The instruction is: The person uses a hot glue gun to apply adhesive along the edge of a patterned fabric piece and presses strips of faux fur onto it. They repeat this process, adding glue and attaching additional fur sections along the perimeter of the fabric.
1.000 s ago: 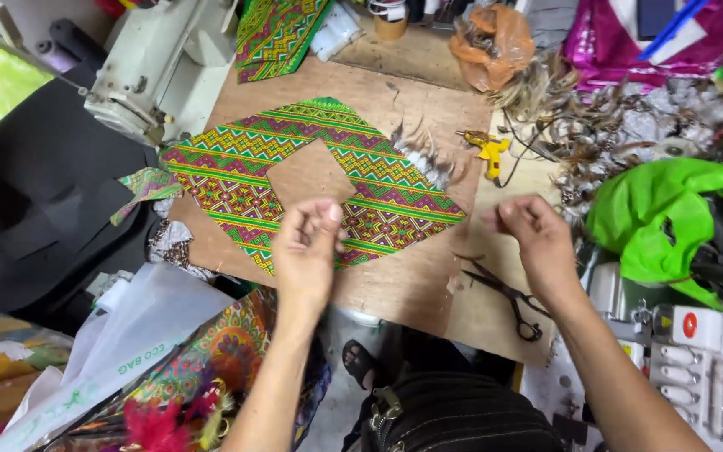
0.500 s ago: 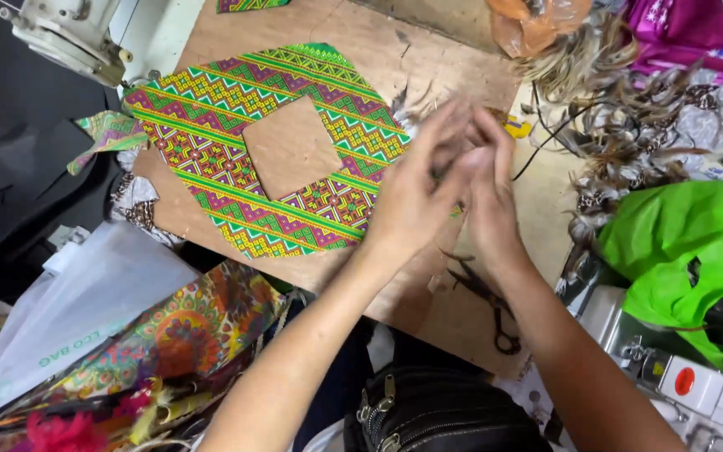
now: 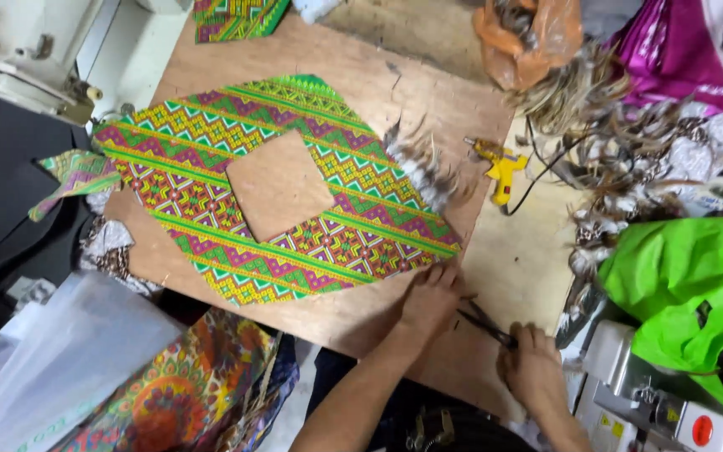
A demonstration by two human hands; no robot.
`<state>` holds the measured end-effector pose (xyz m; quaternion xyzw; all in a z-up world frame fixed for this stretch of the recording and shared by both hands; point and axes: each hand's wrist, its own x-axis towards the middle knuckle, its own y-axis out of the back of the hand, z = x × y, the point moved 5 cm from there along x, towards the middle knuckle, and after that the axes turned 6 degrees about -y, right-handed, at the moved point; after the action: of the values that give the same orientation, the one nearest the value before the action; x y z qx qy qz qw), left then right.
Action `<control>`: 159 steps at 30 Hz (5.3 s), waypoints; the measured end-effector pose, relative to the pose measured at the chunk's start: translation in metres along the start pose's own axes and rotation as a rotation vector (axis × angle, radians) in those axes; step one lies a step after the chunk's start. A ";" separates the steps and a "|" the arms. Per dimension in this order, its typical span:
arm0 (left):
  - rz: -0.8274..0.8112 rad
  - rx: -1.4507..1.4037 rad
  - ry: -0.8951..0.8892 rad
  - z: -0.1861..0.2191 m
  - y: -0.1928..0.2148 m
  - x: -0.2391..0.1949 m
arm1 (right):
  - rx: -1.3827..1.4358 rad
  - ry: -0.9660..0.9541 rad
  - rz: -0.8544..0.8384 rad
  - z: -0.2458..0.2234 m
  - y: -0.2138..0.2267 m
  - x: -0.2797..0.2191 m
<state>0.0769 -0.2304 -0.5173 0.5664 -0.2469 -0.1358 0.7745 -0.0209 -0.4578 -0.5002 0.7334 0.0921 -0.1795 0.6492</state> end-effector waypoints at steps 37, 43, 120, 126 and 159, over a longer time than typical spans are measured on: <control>-0.130 -0.470 0.110 -0.056 0.019 0.008 | 1.014 0.140 -0.235 -0.113 0.168 0.173; -0.156 -0.369 0.168 -0.048 0.021 0.010 | 0.410 0.032 -0.110 -0.140 0.168 0.180; 0.029 -1.012 0.916 -0.124 0.024 0.043 | 0.434 0.313 -0.367 -0.191 0.167 0.216; 0.058 -0.989 0.942 -0.141 0.004 0.055 | 0.229 0.422 -0.399 -0.206 0.148 0.248; 0.021 -0.912 0.973 -0.142 -0.007 0.055 | 0.381 0.346 -0.348 -0.199 0.103 0.264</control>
<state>0.1996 -0.1445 -0.5455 0.1764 0.2074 0.0521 0.9608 0.2882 -0.3016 -0.4882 0.8349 0.2898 -0.1744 0.4342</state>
